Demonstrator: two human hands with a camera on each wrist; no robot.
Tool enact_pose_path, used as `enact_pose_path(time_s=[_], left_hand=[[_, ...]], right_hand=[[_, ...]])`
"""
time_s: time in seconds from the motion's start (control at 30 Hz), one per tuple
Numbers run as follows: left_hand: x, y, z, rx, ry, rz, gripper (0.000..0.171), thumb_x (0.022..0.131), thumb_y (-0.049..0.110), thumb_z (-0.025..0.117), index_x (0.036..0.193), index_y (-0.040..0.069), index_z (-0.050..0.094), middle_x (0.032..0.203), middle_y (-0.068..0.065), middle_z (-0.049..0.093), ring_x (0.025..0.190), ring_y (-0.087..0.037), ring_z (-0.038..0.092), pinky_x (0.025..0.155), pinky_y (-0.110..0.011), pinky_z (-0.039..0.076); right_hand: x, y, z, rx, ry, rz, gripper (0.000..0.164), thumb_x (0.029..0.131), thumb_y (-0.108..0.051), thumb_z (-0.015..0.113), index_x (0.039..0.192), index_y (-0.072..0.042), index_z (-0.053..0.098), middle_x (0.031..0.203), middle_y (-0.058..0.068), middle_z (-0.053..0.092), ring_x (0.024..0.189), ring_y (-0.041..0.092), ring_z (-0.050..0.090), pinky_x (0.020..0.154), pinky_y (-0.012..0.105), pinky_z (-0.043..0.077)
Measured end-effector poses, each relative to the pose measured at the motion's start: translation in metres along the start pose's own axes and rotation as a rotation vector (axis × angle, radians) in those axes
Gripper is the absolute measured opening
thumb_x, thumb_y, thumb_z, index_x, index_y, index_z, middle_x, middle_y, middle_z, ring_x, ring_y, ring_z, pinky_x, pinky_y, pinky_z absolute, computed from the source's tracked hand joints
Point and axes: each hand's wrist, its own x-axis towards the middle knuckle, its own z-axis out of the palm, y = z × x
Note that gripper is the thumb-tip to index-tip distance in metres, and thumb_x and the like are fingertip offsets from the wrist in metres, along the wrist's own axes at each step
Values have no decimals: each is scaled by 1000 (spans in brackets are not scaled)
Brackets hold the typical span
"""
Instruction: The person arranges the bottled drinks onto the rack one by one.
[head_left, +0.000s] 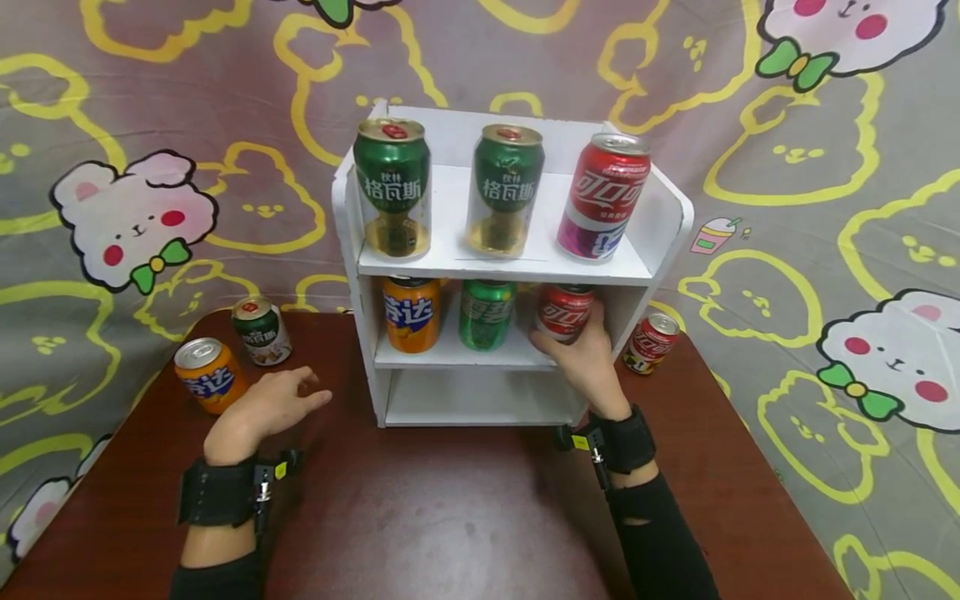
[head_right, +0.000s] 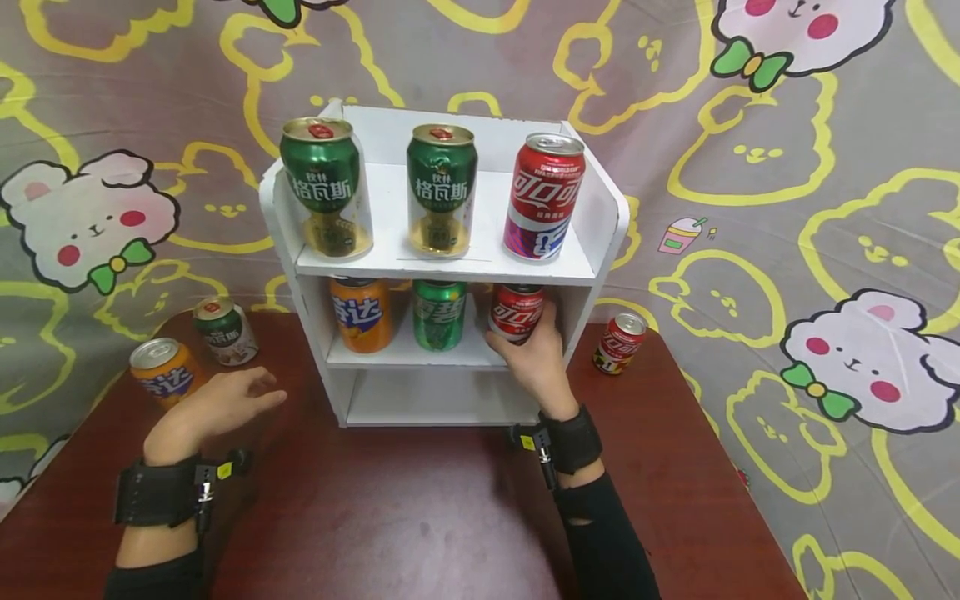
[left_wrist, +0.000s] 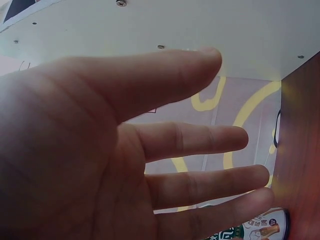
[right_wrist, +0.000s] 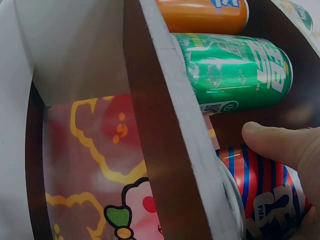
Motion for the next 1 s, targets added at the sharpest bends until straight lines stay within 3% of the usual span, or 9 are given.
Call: enact_pose_path(time_s=[0.27, 0.73, 1.0], left_hand=[[-1, 1, -2, -6, -7, -7, 56, 93, 41, 56, 119, -8, 54, 112, -30, 58, 98, -43, 58, 78, -53, 48], [-1, -1, -3, -11, -4, -6, 55, 94, 42, 55, 120, -7, 54, 114, -30, 57, 100, -43, 57, 78, -53, 48], [-3, -2, -4, -15, -1, -9, 55, 94, 41, 55, 120, -7, 54, 114, -30, 58, 100, -43, 57, 78, -53, 47]], right_hand=[[-2, 0, 4, -31, 74, -47, 84, 76, -27, 80, 137, -6, 26, 126, 16, 48, 114, 28, 50, 94, 44, 41], [-2, 2, 14, -92, 222, -43, 86, 71, -31, 83, 134, -3, 32, 122, 18, 53, 111, 29, 53, 91, 45, 43], [-1, 2, 19, -120, 260, -33, 87, 71, -33, 82, 135, -4, 33, 121, 18, 53, 111, 29, 54, 91, 45, 43]])
